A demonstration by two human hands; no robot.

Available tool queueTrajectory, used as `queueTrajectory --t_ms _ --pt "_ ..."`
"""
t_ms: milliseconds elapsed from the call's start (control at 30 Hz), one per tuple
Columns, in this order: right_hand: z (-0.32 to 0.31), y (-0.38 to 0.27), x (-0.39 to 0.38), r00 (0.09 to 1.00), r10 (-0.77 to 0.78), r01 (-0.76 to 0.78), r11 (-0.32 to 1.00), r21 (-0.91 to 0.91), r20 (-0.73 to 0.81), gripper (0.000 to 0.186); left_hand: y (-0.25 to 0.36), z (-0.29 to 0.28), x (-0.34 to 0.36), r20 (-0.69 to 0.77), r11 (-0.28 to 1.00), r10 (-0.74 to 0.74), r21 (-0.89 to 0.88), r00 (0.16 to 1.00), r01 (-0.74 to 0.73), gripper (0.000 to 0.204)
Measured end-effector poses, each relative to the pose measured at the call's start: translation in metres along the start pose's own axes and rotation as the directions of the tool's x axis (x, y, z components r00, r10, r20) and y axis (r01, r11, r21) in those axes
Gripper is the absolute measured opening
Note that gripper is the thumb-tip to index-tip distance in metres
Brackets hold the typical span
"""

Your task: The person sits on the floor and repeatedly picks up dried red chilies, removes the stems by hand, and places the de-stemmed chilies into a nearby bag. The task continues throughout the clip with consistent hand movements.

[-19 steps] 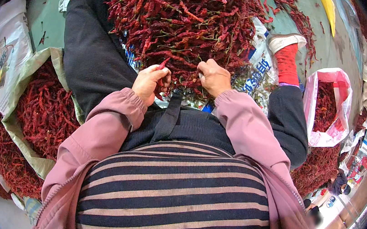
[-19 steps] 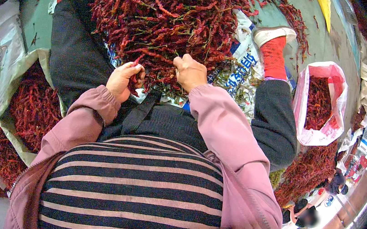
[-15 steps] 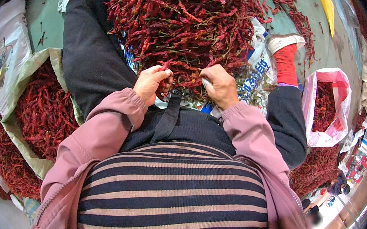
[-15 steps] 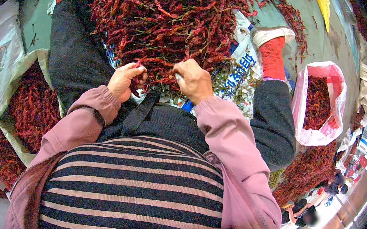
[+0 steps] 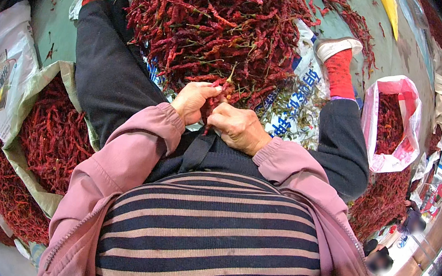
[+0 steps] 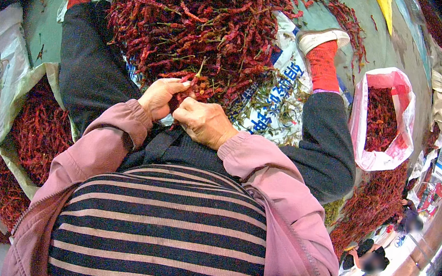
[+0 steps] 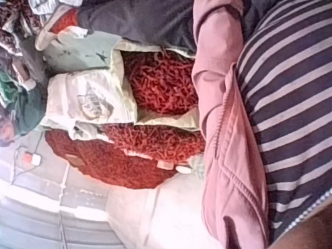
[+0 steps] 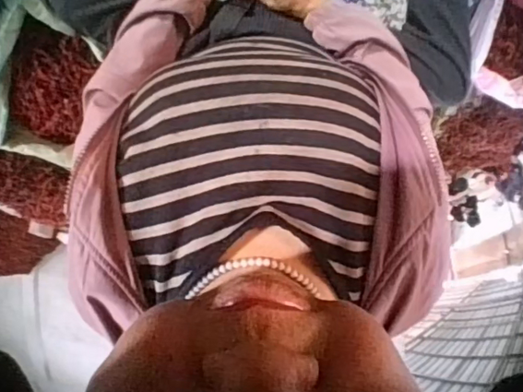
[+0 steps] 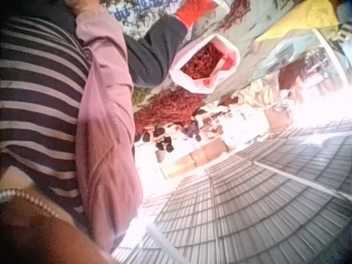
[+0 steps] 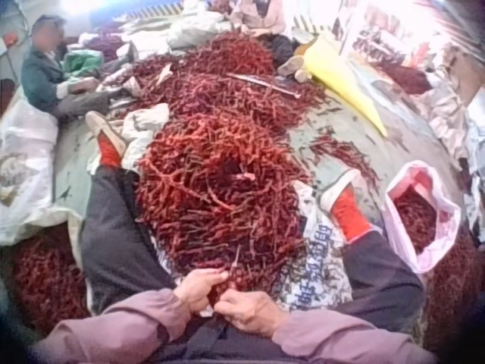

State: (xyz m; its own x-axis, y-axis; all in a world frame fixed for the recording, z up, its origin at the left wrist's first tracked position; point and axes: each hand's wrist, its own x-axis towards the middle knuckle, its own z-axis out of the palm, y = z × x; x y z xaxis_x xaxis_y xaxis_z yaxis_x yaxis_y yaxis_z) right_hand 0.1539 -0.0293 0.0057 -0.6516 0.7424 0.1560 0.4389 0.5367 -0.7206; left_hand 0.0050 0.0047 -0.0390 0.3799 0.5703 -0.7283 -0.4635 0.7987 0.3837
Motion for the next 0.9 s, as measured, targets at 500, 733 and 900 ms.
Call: queueTrajectory --t_ms 500,733,900 --pt "-0.017 0.030 -0.004 0.552 0.816 -0.511 0.168 0.843 0.172 0.010 0.000 0.012 -0.020 0.067 0.776 0.008 0.629 0.998 -0.049 0.015" --pt "-0.011 0.031 -0.010 0.730 0.683 -0.607 0.674 0.421 -0.042 0.014 -0.009 0.008 -0.012 0.058 0.758 -0.034 0.653 0.998 -0.012 0.016" --pt "0.003 0.056 -0.026 0.830 0.496 -0.558 0.750 -0.357 -0.255 0.011 -0.005 0.022 -0.020 0.116 0.665 -0.071 0.746 0.991 -0.040 0.017"
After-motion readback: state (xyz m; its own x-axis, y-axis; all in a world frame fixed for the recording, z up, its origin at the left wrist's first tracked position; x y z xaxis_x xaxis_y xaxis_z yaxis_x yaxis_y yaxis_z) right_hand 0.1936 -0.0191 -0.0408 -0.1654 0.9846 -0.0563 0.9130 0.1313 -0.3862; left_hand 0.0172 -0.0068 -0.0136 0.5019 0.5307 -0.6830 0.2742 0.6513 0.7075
